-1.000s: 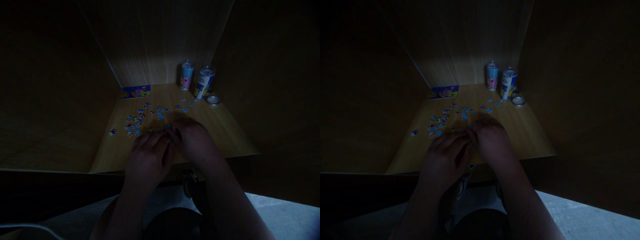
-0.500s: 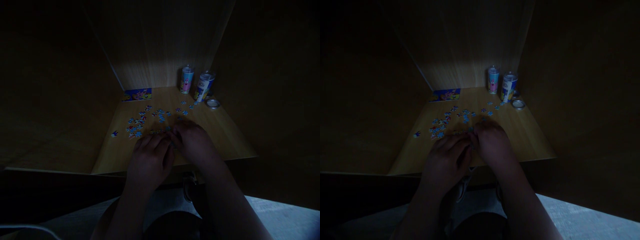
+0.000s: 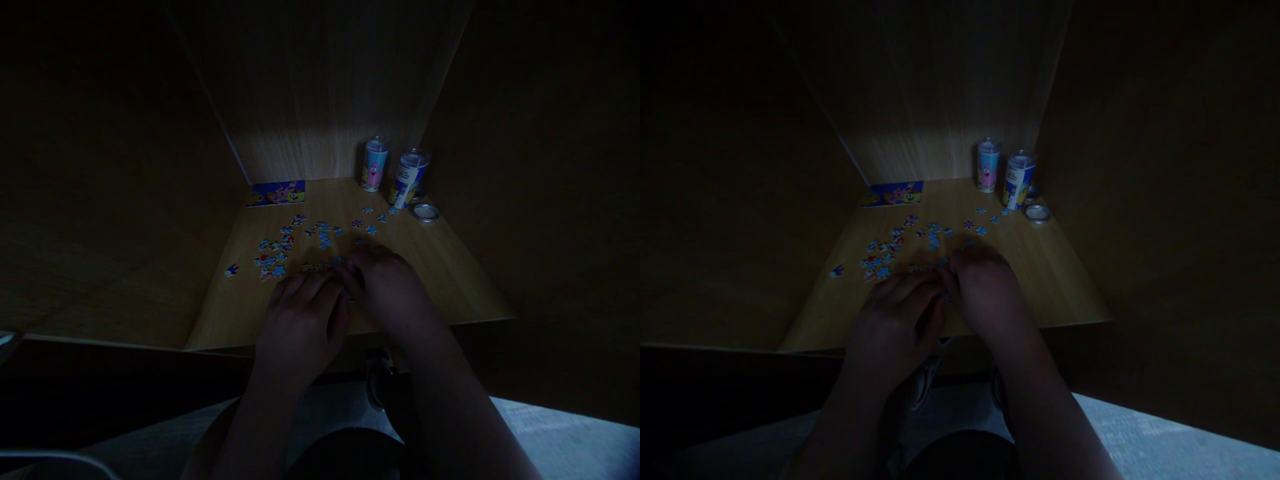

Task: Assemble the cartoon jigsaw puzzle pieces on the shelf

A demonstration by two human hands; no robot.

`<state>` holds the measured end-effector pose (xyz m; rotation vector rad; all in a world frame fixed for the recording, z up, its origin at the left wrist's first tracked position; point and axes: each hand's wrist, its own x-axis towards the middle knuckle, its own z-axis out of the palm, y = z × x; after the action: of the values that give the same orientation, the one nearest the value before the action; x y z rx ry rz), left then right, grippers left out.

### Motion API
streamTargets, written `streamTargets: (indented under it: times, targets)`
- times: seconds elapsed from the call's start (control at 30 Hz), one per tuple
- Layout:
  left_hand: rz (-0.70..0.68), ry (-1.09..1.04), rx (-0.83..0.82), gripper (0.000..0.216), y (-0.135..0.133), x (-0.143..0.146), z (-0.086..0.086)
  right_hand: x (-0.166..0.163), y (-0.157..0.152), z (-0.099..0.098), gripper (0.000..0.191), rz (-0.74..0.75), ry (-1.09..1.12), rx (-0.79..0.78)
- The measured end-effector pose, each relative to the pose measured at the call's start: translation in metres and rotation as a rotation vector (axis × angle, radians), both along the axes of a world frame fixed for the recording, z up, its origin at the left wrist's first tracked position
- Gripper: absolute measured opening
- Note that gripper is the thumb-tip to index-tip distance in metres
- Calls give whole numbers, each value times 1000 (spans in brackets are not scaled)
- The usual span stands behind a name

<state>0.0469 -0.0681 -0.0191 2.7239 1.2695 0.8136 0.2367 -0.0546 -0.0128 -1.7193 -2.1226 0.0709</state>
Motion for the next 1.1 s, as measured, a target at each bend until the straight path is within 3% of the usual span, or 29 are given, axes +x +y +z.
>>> streamTargets:
  times: [1.1]
  targets:
    - [5,-3,22,21,0,1,0,0,1,-4,21,-4,-13,9]
